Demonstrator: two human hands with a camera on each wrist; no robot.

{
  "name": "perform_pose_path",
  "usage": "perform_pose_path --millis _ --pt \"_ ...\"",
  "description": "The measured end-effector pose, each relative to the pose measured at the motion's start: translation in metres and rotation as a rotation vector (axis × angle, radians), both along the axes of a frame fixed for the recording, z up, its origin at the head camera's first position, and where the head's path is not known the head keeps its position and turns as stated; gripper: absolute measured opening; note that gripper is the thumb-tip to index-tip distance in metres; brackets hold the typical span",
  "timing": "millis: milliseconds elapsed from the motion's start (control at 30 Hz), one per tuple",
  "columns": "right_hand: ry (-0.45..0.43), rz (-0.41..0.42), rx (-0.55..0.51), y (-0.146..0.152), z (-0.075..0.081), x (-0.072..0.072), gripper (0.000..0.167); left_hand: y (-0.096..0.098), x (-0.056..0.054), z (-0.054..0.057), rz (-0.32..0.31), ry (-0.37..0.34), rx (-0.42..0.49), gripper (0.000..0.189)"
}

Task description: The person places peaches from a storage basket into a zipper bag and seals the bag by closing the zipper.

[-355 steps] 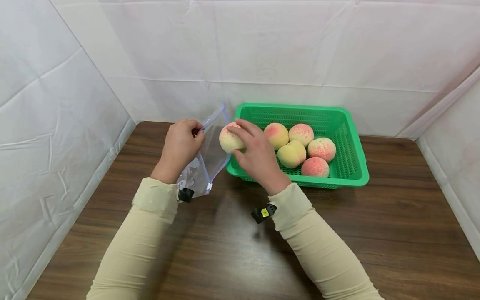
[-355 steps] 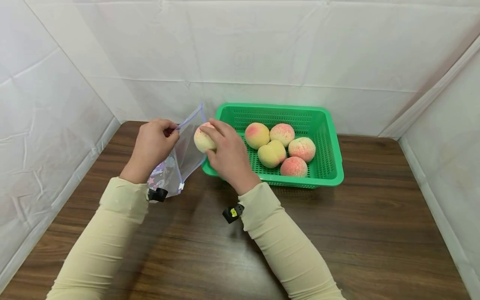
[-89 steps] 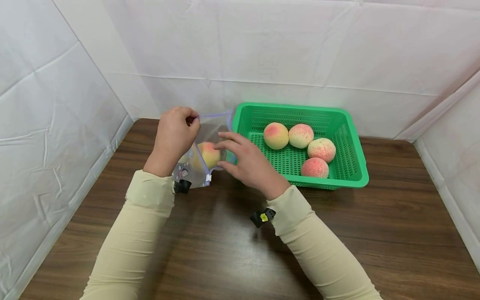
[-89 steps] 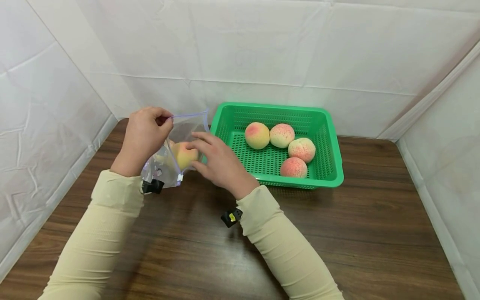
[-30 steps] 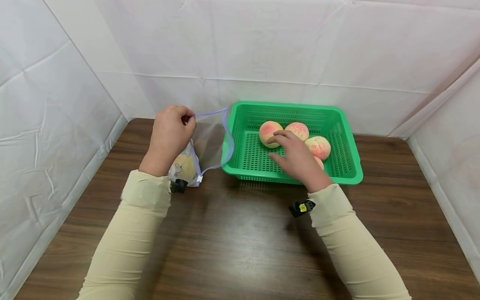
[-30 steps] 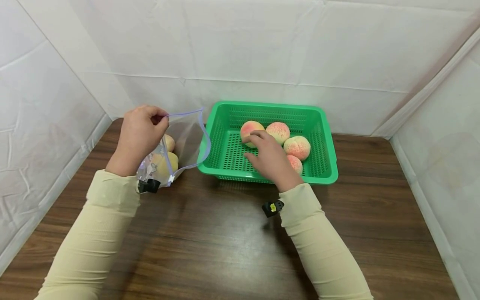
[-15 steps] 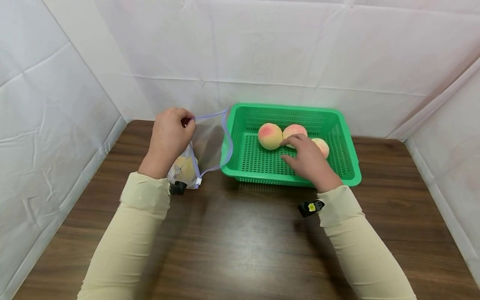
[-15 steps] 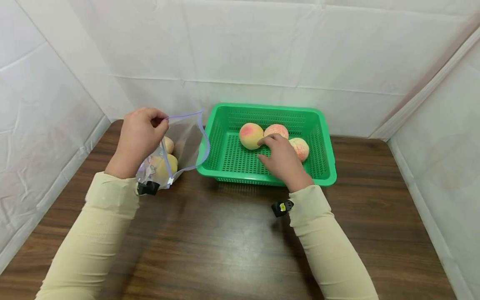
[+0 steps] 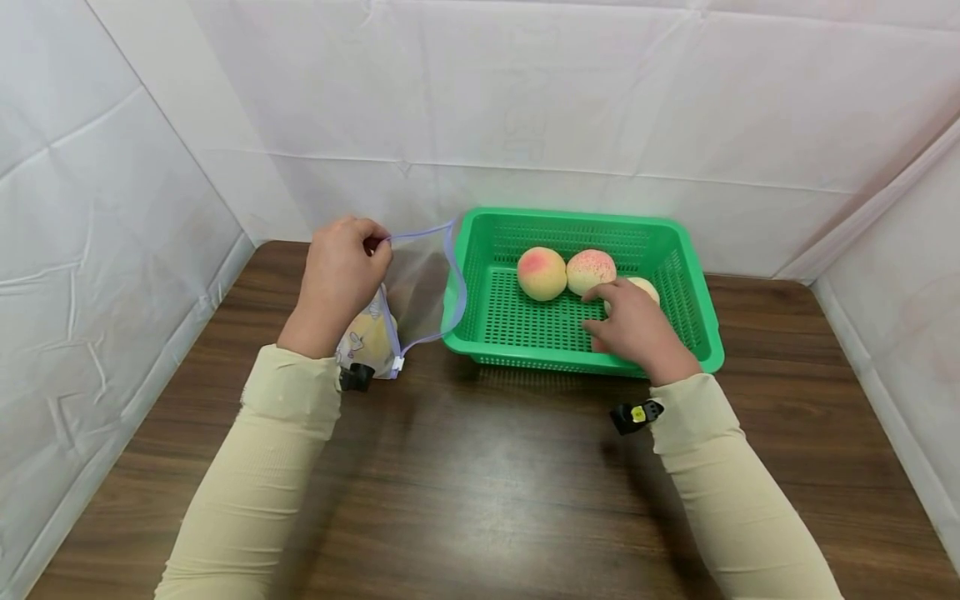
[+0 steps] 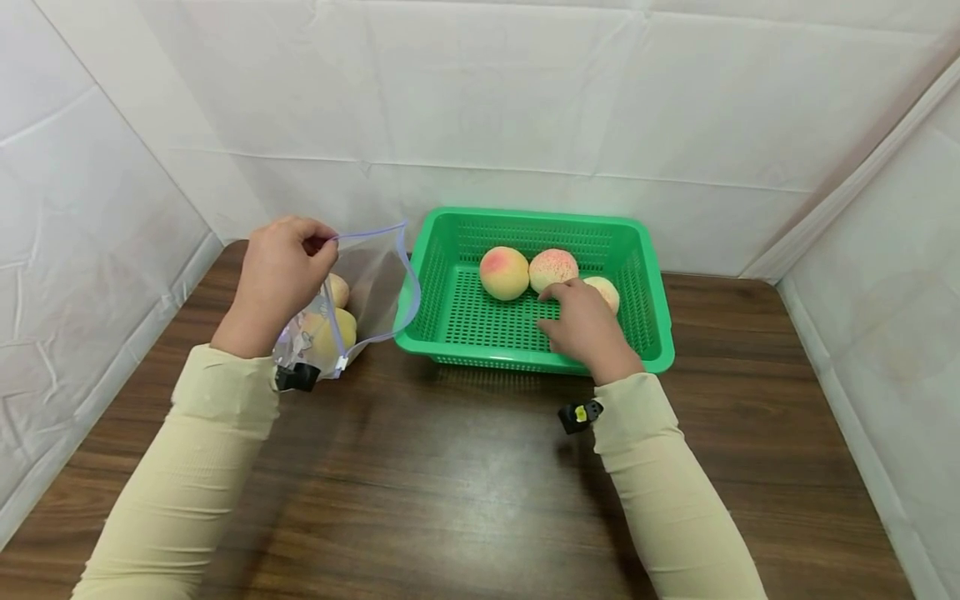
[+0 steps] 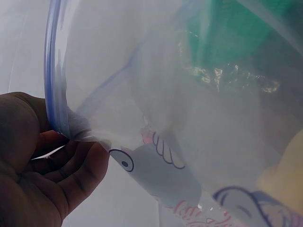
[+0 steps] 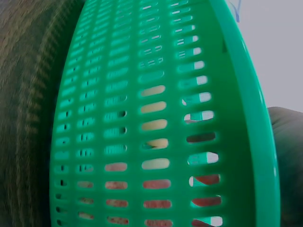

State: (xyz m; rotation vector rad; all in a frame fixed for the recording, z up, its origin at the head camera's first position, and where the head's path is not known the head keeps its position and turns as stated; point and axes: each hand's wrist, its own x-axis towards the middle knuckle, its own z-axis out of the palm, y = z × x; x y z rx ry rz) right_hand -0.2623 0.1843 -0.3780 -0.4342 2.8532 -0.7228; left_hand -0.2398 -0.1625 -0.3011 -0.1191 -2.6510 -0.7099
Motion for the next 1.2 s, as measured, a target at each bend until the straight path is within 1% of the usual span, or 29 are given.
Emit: perform_pose_path --millis 100,300,400,600,733,833,1033,1200 --pt "-0.012 -0.008 0.007 0.003 0.000 -0.001 0.038 0.000 0.000 0.000 -0.002 -0.006 0.004 0.021" --pt "-0.076 -0.013 -0.026 0.009 -0.001 -0.002 0.036 -0.001 -0.001 -0.001 0.000 -0.014 0.008 0.022" --pt "-0.095 -0.015 -0.018 0.011 -0.001 -0.003 0.037 -0.001 -0.001 -0.002 0.000 -0.015 0.011 0.022" --pt "-0.070 -0.029 0.063 0.015 -0.002 -0.003 0.036 -0.001 -0.001 -0.003 0.000 -0.014 0.009 0.022" --pt "-0.060 -0.042 0.107 0.016 -0.003 -0.003 0.027 -0.002 -0.002 -0.005 0.003 -0.006 0.011 0.021" --pt "-0.063 -0.042 0.120 0.016 -0.003 -0.005 0.022 -0.003 -0.002 -0.005 0.006 -0.001 0.010 0.021" --pt "-0.086 -0.033 0.150 0.016 -0.004 -0.007 0.028 -0.004 -0.001 -0.005 0.005 0.009 0.008 0.021" --pt "-0.108 -0.016 0.145 0.015 -0.004 -0.009 0.035 -0.004 -0.001 -0.004 0.004 0.002 0.008 0.021"
